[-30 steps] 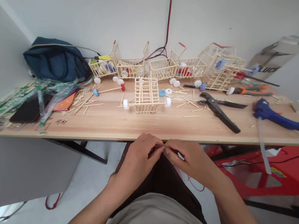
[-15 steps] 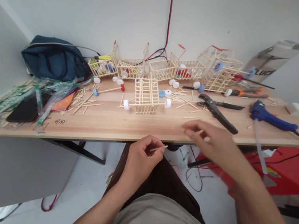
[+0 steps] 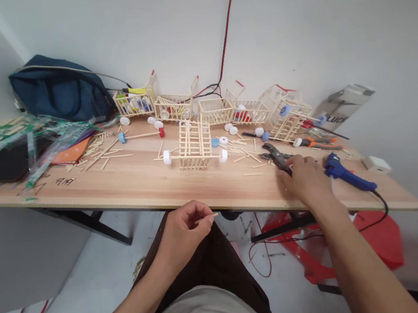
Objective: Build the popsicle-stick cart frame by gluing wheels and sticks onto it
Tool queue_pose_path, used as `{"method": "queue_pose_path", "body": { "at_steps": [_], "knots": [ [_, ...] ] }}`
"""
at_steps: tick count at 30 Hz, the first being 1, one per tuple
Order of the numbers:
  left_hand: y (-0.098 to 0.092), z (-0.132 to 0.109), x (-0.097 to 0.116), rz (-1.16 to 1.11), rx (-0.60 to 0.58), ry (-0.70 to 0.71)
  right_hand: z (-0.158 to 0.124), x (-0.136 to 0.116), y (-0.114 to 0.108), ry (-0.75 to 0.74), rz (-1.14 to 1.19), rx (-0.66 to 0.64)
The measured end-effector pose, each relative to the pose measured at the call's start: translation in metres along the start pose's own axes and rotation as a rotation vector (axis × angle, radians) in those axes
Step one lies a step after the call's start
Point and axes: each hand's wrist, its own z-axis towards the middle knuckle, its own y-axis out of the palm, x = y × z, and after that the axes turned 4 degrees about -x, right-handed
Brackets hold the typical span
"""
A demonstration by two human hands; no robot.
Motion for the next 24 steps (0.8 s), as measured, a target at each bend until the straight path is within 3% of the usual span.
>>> {"method": "queue_pose_path", "body": {
  "at_steps": [5, 13, 19, 24],
  "knots": [
    [-0.004, 0.0, -0.002, 0.008, 0.013, -0.008, 0.013, -0.01, -0.007, 0.076, 0.006, -0.143],
    [-0.003, 0.002, -0.005, -0.039, -0.002, 0.008, 0.016, 0.013, 0.009, 0.021, 0.09, -0.069],
    [-0.005, 0.003, -0.005, -0.051, 0.002, 0.024, 0.017, 0.018, 0.01, 0.07, 0.154, 0.081],
    [-0.004, 0.003, -0.005, -0.064, -0.012, 0.049, 0.005, 0.037, -0.017, 0.121, 0.305, 0.314]
  ]
}}
